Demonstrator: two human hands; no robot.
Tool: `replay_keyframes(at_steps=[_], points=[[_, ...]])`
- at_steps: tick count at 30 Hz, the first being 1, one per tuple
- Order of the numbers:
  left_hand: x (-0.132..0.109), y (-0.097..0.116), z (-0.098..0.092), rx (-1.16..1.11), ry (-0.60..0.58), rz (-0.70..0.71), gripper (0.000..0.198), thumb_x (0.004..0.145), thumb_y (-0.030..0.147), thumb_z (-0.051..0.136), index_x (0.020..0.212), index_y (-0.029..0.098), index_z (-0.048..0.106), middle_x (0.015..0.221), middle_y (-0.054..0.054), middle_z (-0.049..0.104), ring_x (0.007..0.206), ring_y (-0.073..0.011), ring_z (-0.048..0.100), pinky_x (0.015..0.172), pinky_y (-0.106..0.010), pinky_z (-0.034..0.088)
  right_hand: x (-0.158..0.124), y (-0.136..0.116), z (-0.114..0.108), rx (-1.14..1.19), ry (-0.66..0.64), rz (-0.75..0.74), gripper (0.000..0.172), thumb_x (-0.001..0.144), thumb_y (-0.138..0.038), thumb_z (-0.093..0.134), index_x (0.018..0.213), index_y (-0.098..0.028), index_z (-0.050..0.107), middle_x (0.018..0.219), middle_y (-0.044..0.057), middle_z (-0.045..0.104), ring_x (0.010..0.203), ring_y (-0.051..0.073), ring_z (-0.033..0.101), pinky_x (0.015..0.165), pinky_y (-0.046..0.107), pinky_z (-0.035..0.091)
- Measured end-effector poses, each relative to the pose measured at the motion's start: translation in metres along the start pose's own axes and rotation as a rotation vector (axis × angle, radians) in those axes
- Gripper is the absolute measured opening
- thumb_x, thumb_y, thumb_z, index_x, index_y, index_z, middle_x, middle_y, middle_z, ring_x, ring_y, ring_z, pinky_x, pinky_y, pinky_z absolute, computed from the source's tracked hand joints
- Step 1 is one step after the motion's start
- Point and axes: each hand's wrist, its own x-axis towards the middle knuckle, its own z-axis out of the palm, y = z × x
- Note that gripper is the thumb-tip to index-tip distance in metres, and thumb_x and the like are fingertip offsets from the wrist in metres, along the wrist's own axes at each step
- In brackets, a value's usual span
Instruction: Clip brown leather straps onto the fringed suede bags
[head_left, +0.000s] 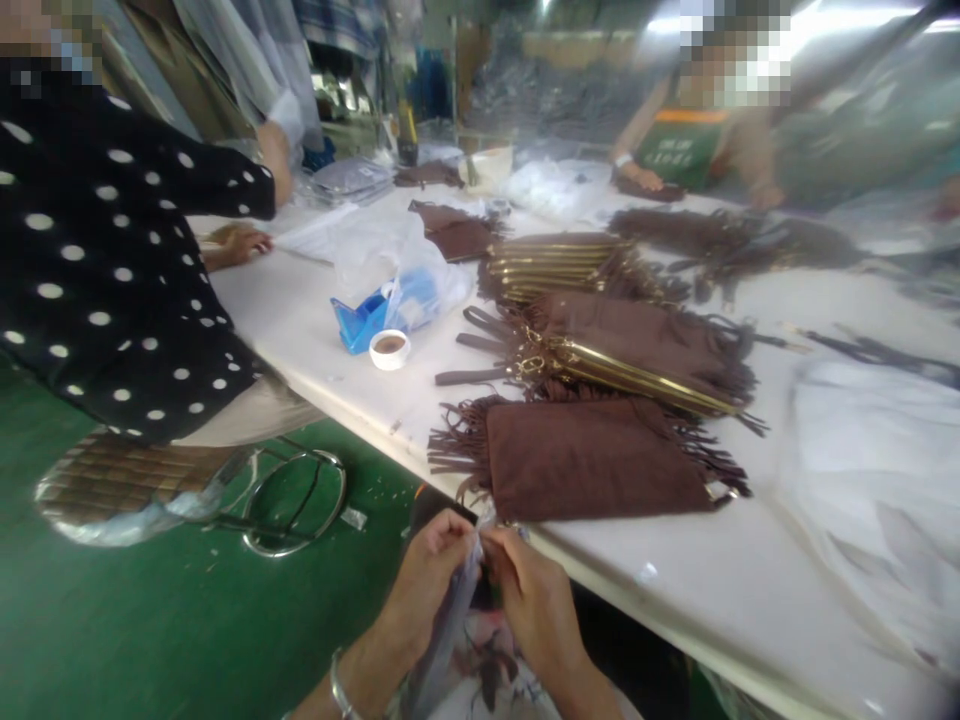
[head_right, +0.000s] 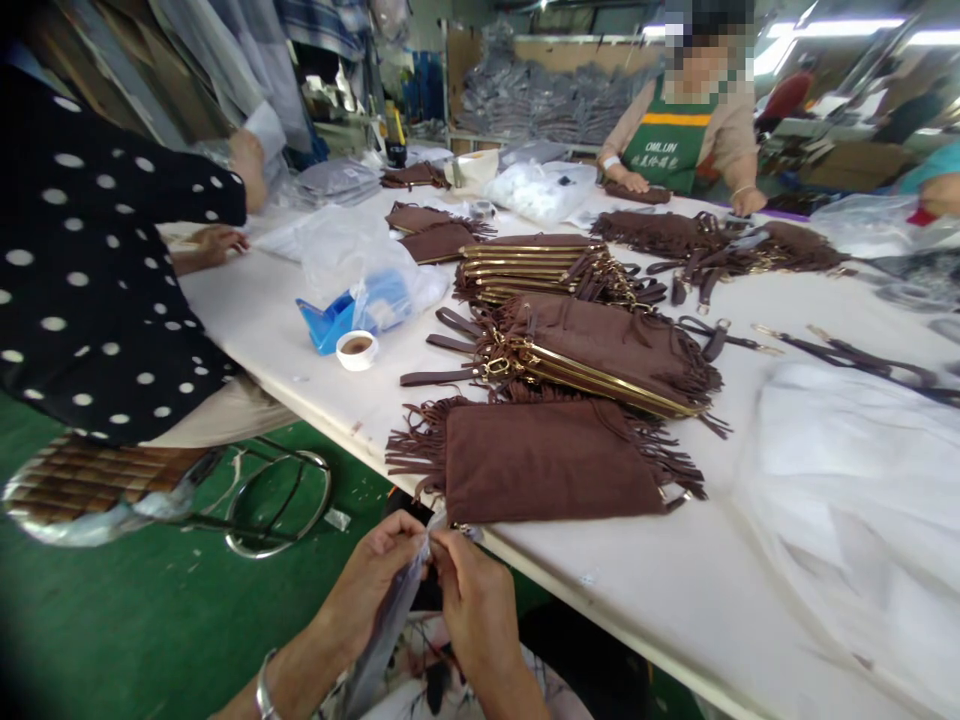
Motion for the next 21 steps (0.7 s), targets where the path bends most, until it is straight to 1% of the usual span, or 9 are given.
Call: replay_keyframes(at_steps=[4, 8, 10, 13, 16, 19, 21], points=[[0.001, 0.001, -0.002, -0.009, -0.045, 0.013, 0.024, 0.073, 0.034, 0.075, 0.078, 0.017, 0.059, 0.065, 0.000, 0.062, 0.057, -0.0105, 0.053, 0.055, -0.019, 0.038, 0.004, -0.001, 0.000, 0.150, -0.032, 0.097, 0.024, 0.099, -0.028, 0.042, 0.098, -0.023, 0.066, 0.076, 0.000, 0.070, 0.068, 0.016, 0.068, 0.064, 0.022, 0.051], [0.001, 0.001, -0.005, 0.033, -0.065, 0.028, 0.023, 0.076, 0.034, 0.073, 0.078, 0.017, 0.056, 0.064, 0.001, 0.060, 0.056, -0.0099, 0.052, 0.054, -0.019, 0.037, 0.006, -0.002, 0.001, 0.333, -0.082, 0.194, 0.027, 0.099, -0.033, 0.041, 0.096, -0.023, 0.066, 0.078, 0.000, 0.071, 0.070, 0.016, 0.069, 0.064, 0.023, 0.053], [0.003, 0.001, -0.006, 0.089, -0.068, 0.049, 0.021, 0.078, 0.033, 0.070, 0.078, 0.018, 0.055, 0.064, 0.002, 0.059, 0.056, -0.0097, 0.051, 0.054, -0.019, 0.037, 0.008, -0.004, 0.001, 0.303, -0.083, 0.209, 0.026, 0.099, -0.032, 0.042, 0.090, -0.023, 0.064, 0.077, 0.000, 0.070, 0.069, 0.016, 0.069, 0.063, 0.022, 0.052], [0.004, 0.001, -0.007, 0.210, -0.057, 0.122, 0.018, 0.079, 0.031, 0.068, 0.078, 0.018, 0.056, 0.064, 0.002, 0.058, 0.057, -0.0107, 0.051, 0.056, -0.020, 0.037, 0.011, -0.008, -0.001, 0.140, -0.071, 0.184, 0.025, 0.099, -0.031, 0.043, 0.083, -0.022, 0.060, 0.071, 0.000, 0.069, 0.064, 0.017, 0.067, 0.059, 0.023, 0.048], [0.002, 0.003, -0.006, 0.282, -0.023, 0.157, 0.017, 0.081, 0.033, 0.065, 0.078, 0.018, 0.059, 0.066, 0.001, 0.061, 0.061, -0.0132, 0.054, 0.058, -0.022, 0.039, 0.014, -0.013, 0.002, 0.023, -0.073, 0.160, 0.026, 0.099, -0.030, 0.041, 0.082, -0.021, 0.059, 0.071, 0.003, 0.070, 0.063, 0.018, 0.067, 0.057, 0.023, 0.046], [-0.007, 0.005, -0.006, 0.299, -0.002, 0.177, 0.021, 0.081, 0.039, 0.066, 0.081, 0.019, 0.062, 0.073, -0.002, 0.066, 0.069, -0.0169, 0.059, 0.063, -0.024, 0.044, 0.013, -0.019, 0.009, 0.004, -0.058, 0.154, 0.028, 0.099, -0.031, 0.040, 0.083, -0.020, 0.060, 0.070, 0.004, 0.070, 0.062, 0.019, 0.067, 0.054, 0.023, 0.045], [-0.014, 0.004, -0.006, 0.298, 0.006, 0.187, 0.027, 0.078, 0.045, 0.070, 0.082, 0.019, 0.064, 0.079, -0.003, 0.069, 0.077, -0.0203, 0.062, 0.070, -0.027, 0.048, 0.010, -0.019, 0.007, 0.085, -0.028, 0.138, 0.026, 0.098, -0.032, 0.042, 0.085, -0.020, 0.062, 0.072, 0.004, 0.070, 0.064, 0.019, 0.067, 0.055, 0.024, 0.047]])
